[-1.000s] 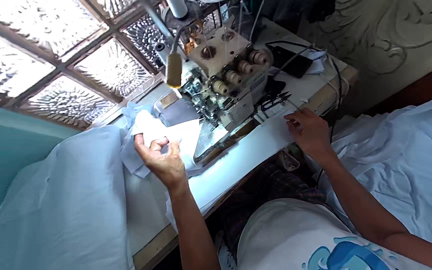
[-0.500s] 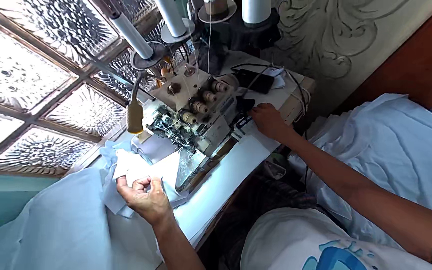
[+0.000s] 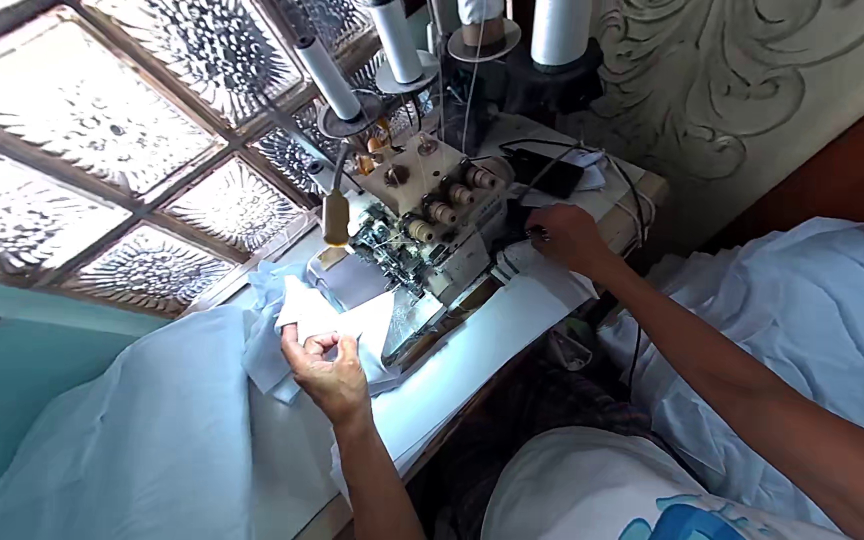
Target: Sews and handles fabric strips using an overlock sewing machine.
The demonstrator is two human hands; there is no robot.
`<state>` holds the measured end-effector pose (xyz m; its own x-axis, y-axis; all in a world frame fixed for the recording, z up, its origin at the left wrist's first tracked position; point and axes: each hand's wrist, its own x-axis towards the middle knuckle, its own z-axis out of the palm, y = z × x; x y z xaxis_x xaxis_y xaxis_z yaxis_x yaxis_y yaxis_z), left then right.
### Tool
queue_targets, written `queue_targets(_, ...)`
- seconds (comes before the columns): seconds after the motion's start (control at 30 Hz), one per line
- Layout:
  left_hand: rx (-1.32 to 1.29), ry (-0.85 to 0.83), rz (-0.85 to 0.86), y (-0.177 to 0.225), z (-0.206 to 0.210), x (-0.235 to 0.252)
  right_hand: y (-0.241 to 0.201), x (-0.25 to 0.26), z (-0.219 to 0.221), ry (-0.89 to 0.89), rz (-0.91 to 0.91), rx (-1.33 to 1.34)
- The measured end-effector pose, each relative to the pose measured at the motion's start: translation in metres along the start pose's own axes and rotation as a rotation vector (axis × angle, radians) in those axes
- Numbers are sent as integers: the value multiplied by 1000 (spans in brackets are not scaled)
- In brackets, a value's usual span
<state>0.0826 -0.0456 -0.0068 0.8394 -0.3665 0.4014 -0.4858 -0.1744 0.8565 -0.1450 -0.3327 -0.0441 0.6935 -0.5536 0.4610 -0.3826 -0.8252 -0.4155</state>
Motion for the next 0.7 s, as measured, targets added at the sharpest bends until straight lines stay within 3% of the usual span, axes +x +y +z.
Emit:
queue_targets(0.2, -56, 46, -26, -9, 5, 1, -33, 1, -39, 62, 126, 162)
queue_targets(0.43, -67, 36, -34, -17, 2, -2, -62, -10, -58, 210, 69, 362)
queue_targets(0.53, -112, 35, -73, -9, -7, -11, -84, -14, -61, 142, 63, 724)
queue_targets(0.7, -346, -40, -159, 17, -23, -33, -133, -26, -41, -147, 179, 1459)
